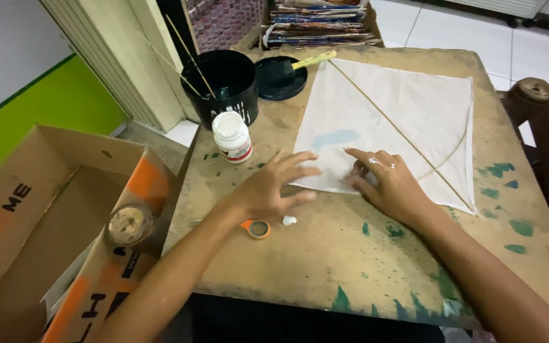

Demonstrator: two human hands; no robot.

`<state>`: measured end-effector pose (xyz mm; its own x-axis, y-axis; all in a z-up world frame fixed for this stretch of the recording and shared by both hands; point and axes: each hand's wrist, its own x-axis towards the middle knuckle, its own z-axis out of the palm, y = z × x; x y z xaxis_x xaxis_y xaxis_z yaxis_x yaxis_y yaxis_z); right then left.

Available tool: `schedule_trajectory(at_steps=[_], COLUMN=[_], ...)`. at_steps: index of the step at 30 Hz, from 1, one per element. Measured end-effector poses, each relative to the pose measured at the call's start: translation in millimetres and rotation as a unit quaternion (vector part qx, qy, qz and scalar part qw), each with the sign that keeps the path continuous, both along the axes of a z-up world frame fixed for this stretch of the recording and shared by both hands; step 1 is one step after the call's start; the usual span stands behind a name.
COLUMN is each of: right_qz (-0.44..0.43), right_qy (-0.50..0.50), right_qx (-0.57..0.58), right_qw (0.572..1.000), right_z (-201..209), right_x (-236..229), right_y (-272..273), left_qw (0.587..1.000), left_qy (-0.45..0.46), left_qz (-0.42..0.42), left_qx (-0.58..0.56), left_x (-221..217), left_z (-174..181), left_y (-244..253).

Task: Assembling a kite by applying glue to the paper edges and folding them over the bamboo frame.

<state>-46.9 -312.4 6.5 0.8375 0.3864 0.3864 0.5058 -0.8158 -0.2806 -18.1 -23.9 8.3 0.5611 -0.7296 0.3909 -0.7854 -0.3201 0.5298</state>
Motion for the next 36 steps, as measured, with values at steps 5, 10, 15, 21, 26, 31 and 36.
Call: schedule_trajectory(at_steps=[5,10,15,21,26,31,36], right_qz=[0.019,0.026,0.015,-0.041,-0.081,-0.084,-0.056], right_qy=[0.002,0.009,0.035,0.060,0.048,0.036,0.049], right_qx=[0.005,-0.002,-0.017,-0.041,-0.068,-0.067,-0.027], right_qw=[1.000,1.000,0.999,0.997,0.993,0.994,0.997], right_z=[8,9,15,14,14,11,12], right_x=[-5,-8,-9,-7,-8,-9,-10], right_y=[-4,-5,-6,-12,-14,-16,-22], left_qw=[0.993,0.978,0.972,0.973,0.975,0.976,0.985], left_qy=[-0.084,-0.145,-0.120,-0.106,-0.102,-0.109,-0.093], left_qz=[-0.025,-0.007,0.029,0.048,0.055,0.053,0.048], left_qx=[0.080,0.147,0.198,0.198,0.191,0.181,0.137], left_x=[-4,-5,-2,-6,-3,-3,-9], left_z=[-5,-12,-15,-9,-12,-11,-1], left_y=[-7,-16,-18,-18,-18,-17,-9])
